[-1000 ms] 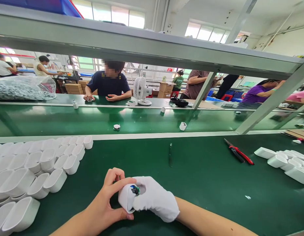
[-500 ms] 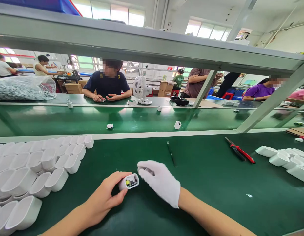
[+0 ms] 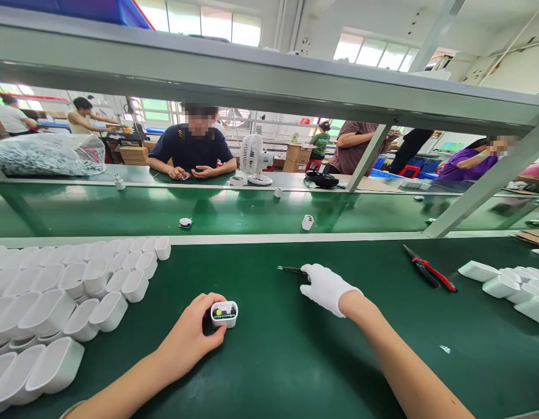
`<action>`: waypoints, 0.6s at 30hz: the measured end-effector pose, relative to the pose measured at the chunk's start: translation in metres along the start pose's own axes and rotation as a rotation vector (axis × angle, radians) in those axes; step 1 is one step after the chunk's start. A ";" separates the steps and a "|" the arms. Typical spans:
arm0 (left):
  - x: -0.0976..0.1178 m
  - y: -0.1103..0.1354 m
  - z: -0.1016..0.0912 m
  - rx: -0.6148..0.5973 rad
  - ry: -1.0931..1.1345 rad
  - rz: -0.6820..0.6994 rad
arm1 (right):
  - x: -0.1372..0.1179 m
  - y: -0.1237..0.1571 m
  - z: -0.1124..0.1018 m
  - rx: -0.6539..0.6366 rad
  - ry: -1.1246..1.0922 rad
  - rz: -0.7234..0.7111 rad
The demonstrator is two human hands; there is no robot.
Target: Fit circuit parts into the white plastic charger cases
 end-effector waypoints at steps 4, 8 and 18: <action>0.000 0.000 0.000 -0.005 -0.005 -0.001 | -0.009 -0.008 -0.001 0.066 0.044 0.006; 0.000 0.000 -0.001 -0.004 -0.005 -0.003 | -0.011 -0.015 -0.002 0.074 0.011 -0.082; -0.007 0.002 0.008 -0.007 0.029 -0.018 | -0.080 0.041 -0.001 0.115 -1.143 -0.479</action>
Point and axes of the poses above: each hand's wrist, its own y-axis away from the middle knuckle, its own z-axis out of the palm, x = y × z, the point moved 7 cm from there along -y, towards the middle knuckle, and after that the axes turned 1 degree about -z, right-handed, at the moved point
